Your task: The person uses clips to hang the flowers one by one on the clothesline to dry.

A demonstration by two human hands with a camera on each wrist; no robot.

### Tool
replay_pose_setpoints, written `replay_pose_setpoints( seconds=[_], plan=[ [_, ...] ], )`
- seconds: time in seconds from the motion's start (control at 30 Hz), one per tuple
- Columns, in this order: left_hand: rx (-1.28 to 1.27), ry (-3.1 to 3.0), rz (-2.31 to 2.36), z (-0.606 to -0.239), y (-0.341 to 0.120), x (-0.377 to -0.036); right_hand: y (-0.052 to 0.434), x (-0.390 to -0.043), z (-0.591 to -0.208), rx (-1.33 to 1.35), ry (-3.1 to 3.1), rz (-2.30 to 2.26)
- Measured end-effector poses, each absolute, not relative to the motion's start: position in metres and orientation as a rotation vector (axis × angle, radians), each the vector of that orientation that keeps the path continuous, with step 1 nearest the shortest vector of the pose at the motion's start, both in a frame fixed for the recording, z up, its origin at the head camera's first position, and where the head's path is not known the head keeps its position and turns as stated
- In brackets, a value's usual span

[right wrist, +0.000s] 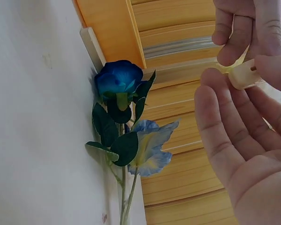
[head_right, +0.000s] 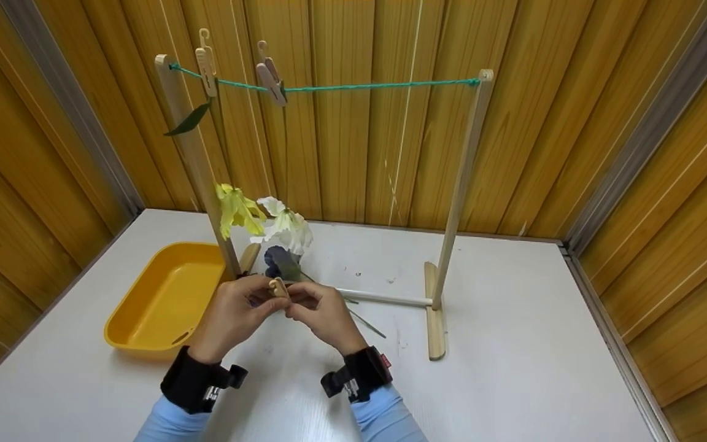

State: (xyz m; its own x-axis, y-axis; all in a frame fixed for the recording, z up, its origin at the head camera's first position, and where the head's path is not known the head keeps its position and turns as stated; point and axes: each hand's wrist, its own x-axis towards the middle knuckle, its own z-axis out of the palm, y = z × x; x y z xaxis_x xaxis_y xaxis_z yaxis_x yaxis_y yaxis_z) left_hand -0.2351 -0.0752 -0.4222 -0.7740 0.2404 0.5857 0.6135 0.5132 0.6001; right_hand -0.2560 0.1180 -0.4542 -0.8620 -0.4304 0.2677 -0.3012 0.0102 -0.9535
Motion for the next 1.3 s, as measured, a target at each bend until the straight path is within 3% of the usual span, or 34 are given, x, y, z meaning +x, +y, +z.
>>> replay_pose_setpoints(
  seconds=[0.47,0.73,1.3],
  plan=[
    [-0.682,-2.244,-1.316,-0.452,-0.061,-0.235,0.130,-0.250,-0.479,-0.767,2.178,-2.054],
    [-0.590,-2.352,-1.422,-0.451,-0.062,-0.236,0.132,-0.249,-0.484,-0.807,2.180,-2.084],
    [-0.676,-2.382,-1.442,-0.446,-0.070,-0.235,0.131,-0.248,-0.481,-0.849,2.283,-2.037]
  ],
)
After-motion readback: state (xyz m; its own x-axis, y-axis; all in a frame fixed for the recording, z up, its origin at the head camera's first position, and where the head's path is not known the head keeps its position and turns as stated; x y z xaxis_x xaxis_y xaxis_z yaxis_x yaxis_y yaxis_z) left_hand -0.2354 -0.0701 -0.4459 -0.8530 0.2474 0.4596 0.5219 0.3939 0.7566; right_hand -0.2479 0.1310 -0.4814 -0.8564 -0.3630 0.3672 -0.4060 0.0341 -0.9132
